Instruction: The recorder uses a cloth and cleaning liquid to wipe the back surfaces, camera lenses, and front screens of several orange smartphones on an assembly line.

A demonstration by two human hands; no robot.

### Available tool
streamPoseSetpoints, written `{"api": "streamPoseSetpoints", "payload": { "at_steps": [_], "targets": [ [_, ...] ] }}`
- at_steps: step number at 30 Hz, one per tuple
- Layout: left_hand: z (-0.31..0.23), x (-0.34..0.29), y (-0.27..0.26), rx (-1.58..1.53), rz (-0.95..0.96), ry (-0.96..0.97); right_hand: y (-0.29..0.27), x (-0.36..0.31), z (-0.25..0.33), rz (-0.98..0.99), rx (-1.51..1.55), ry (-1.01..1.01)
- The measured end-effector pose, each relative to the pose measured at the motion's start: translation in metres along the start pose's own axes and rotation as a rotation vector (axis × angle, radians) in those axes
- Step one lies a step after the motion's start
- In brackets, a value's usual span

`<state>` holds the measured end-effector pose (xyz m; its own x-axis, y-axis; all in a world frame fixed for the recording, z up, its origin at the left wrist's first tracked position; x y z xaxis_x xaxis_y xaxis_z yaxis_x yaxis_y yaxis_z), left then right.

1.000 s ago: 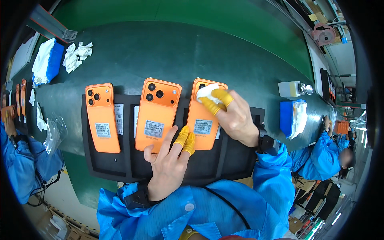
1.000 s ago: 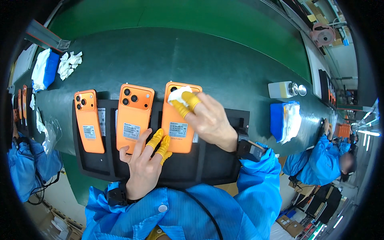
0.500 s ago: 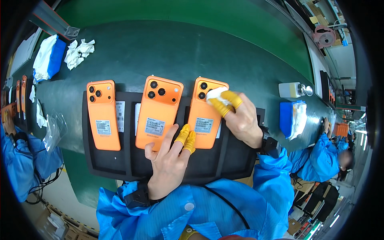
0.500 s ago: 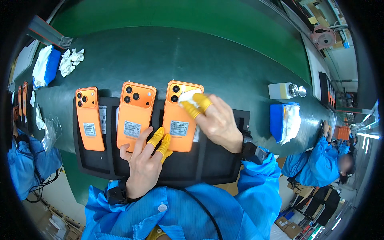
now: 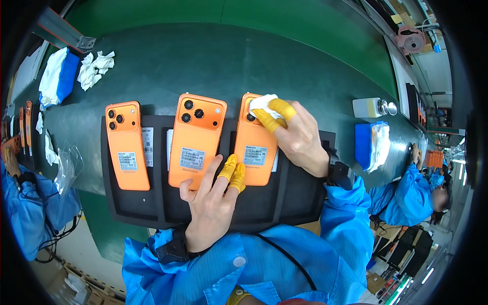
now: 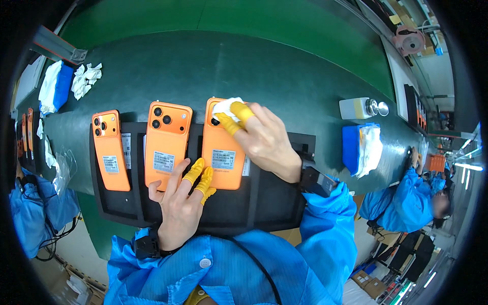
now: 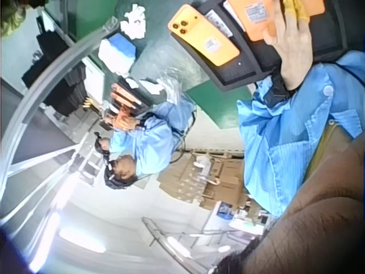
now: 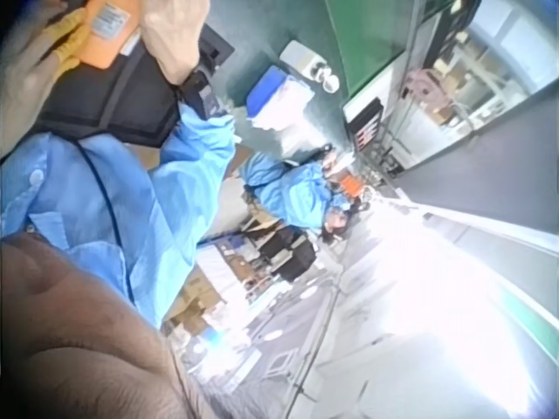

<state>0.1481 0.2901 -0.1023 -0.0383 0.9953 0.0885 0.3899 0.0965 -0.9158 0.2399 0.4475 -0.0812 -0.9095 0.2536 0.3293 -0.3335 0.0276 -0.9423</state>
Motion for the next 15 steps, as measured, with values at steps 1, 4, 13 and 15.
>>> {"api": "streamPoseSetpoints", "payload": {
  "at_steps": [1,4,13,15],
  "targets": [
    [0.001,0.0,0.0,0.004,-0.017,-0.002,0.001,0.003,0.001,-0.001,0.0,0.003],
    [0.001,-0.001,-0.001,0.0,-0.013,-0.015,0.003,0.005,0.001,0.032,0.022,-0.005],
    [0.001,-0.001,0.002,0.015,-0.035,-0.014,0.001,-0.007,0.001,-0.045,0.007,0.007],
    [0.001,-0.001,0.0,0.026,-0.05,-0.009,0.004,-0.006,0.007,0.006,0.056,-0.076]
  ]
}}
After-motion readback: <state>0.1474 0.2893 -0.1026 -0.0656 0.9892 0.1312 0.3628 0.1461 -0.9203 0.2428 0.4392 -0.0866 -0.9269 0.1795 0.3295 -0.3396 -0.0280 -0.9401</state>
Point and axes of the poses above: each hand's wrist, its own x-axis towards the middle knuckle, its own y-axis out of the palm, z = x × y, the point moved 5 cm from there along x, towards the middle knuckle, and after that the axes turned 8 degrees about z, right-handed, at the moved point
